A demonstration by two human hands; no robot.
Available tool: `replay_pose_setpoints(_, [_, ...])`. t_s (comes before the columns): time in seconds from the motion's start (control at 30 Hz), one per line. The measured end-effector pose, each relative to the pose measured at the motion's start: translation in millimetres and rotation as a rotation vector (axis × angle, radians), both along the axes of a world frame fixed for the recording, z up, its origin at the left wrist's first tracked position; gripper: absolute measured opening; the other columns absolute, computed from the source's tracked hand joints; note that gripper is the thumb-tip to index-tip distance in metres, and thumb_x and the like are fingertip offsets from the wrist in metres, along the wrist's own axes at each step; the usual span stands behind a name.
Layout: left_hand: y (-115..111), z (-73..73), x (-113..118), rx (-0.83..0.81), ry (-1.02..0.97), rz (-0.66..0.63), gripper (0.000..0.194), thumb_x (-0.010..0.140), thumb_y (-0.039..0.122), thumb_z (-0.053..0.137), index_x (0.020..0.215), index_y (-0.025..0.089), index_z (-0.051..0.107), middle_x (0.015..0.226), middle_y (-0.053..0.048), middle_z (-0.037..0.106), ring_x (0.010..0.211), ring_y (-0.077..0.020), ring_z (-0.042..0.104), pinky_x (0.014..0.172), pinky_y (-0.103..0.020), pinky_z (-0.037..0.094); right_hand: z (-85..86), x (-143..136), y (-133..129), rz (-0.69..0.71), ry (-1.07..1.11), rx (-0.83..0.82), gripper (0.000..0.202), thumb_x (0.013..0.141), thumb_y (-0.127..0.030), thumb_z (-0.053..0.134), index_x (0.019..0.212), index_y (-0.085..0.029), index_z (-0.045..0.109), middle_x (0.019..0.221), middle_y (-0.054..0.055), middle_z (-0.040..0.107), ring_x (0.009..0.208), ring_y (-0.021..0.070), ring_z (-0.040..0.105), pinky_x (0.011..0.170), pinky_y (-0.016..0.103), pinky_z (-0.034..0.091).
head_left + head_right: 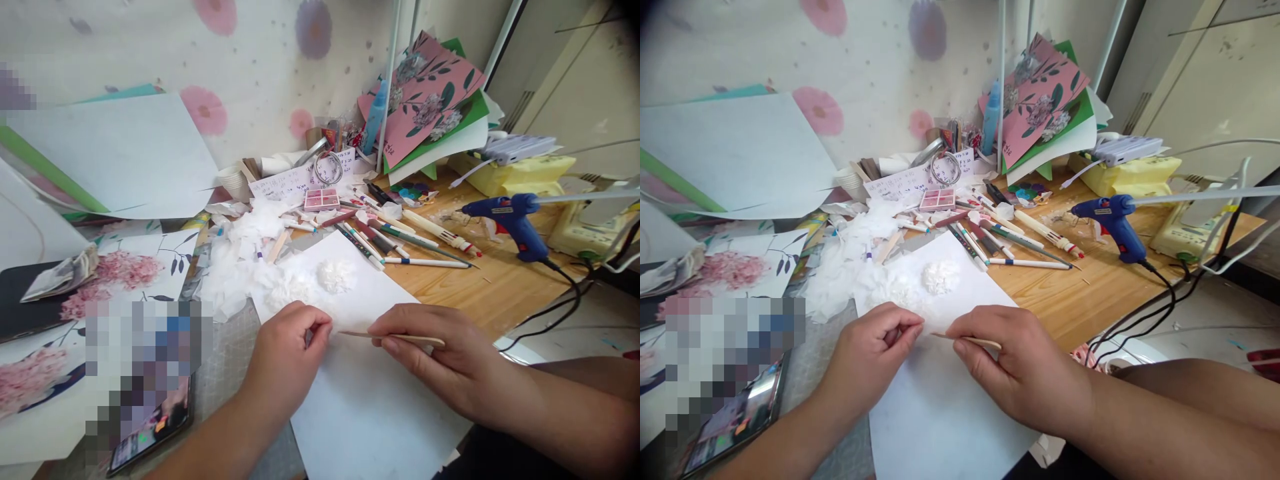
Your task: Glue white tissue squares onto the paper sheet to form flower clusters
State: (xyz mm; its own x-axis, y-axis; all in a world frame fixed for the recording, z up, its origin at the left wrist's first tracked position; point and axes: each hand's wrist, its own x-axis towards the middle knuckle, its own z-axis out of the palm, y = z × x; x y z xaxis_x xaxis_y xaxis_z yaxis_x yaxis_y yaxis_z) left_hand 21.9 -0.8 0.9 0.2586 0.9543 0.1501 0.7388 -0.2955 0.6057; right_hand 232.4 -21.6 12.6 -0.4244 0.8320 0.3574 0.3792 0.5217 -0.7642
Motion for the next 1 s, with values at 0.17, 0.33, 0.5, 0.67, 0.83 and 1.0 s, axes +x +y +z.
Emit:
replay_pose_setpoints(0.17, [-3.7, -2.0, -5.5, 0.141, 0.157, -0.145, 0.016, 0.082, 0.015, 0.052, 0.077, 0.02, 0.066, 0.071, 0.0, 0.058, 0.068, -0.0146, 0.053, 0.061, -0.027, 0.04, -10.3, -3.9, -1.3, 0.057, -0.047, 0.041, 0.021, 0.086, -0.011, 0.05, 0.101, -0.017, 0.063, 0.083, 0.003, 0.066, 0.077, 0.0098, 0.059, 0.068, 0.02, 0.046])
replay_pose_setpoints(0.33, [-13.6, -1.6, -12.9, 0.269, 0.31, -0.244, 0.017, 0.083, 0.02, 0.051, 0.081, 0.02, 0.067, 0.063, -0.001, 0.057, 0.061, -0.0179, 0.053, 0.054, -0.03, 0.039, -14.9, -2.7, -3.1, 0.087, -0.089, 0.089, 0.025, 0.085, -0.01, 0.05, 0.107, -0.018, 0.06, 0.083, 0.003, 0.064, 0.077, 0.0108, 0.058, 0.067, 0.022, 0.046])
replay_pose_setpoints(0.5, [-20.2, 0.0, -14.9, 0.291, 0.38, -0.281, 0.021, 0.084, 0.02, 0.045, 0.084, 0.021, 0.067, 0.059, 0.0, 0.058, 0.055, -0.0189, 0.055, 0.051, -0.032, 0.04, -16.1, -2.8, -3.8, 0.097, -0.147, 0.077, 0.03, 0.086, -0.01, 0.048, 0.112, -0.023, 0.056, 0.088, 0.002, 0.065, 0.08, 0.0133, 0.057, 0.068, 0.026, 0.047])
replay_pose_setpoints(0.67, [-22.3, 2.7, -13.7, 0.19, 0.448, -0.31, 0.024, 0.083, 0.018, 0.044, 0.094, 0.022, 0.065, 0.065, 0.0, 0.064, 0.057, -0.021, 0.059, 0.051, -0.034, 0.043, -15.5, -1.9, -2.1, 0.111, -0.14, 0.045, 0.034, 0.087, -0.008, 0.048, 0.115, -0.026, 0.054, 0.088, 0.001, 0.064, 0.081, 0.0118, 0.057, 0.069, 0.024, 0.047])
replay_pose_setpoints(0.83, [-23.1, 7.6, -12.0, 0.107, 0.512, -0.309, 0.024, 0.083, 0.019, 0.043, 0.095, 0.022, 0.064, 0.066, 0.0, 0.065, 0.059, -0.0222, 0.06, 0.052, -0.035, 0.044, -9.9, 1.7, -2.1, 0.041, -0.03, 0.073, 0.03, 0.085, -0.007, 0.05, 0.106, -0.024, 0.059, 0.087, 0.0, 0.065, 0.081, 0.0095, 0.059, 0.069, 0.019, 0.048])
replay_pose_setpoints(1.0, [-23.8, 11.2, -11.0, 0.074, 0.545, -0.312, 0.023, 0.083, 0.019, 0.042, 0.093, 0.023, 0.063, 0.066, 0.0, 0.065, 0.06, -0.0206, 0.059, 0.053, -0.032, 0.043, -8.1, -2.8, -4.1, 0.072, -0.049, 0.066, 0.028, 0.085, -0.008, 0.051, 0.106, -0.024, 0.059, 0.085, -0.001, 0.066, 0.079, 0.0099, 0.06, 0.068, 0.02, 0.049])
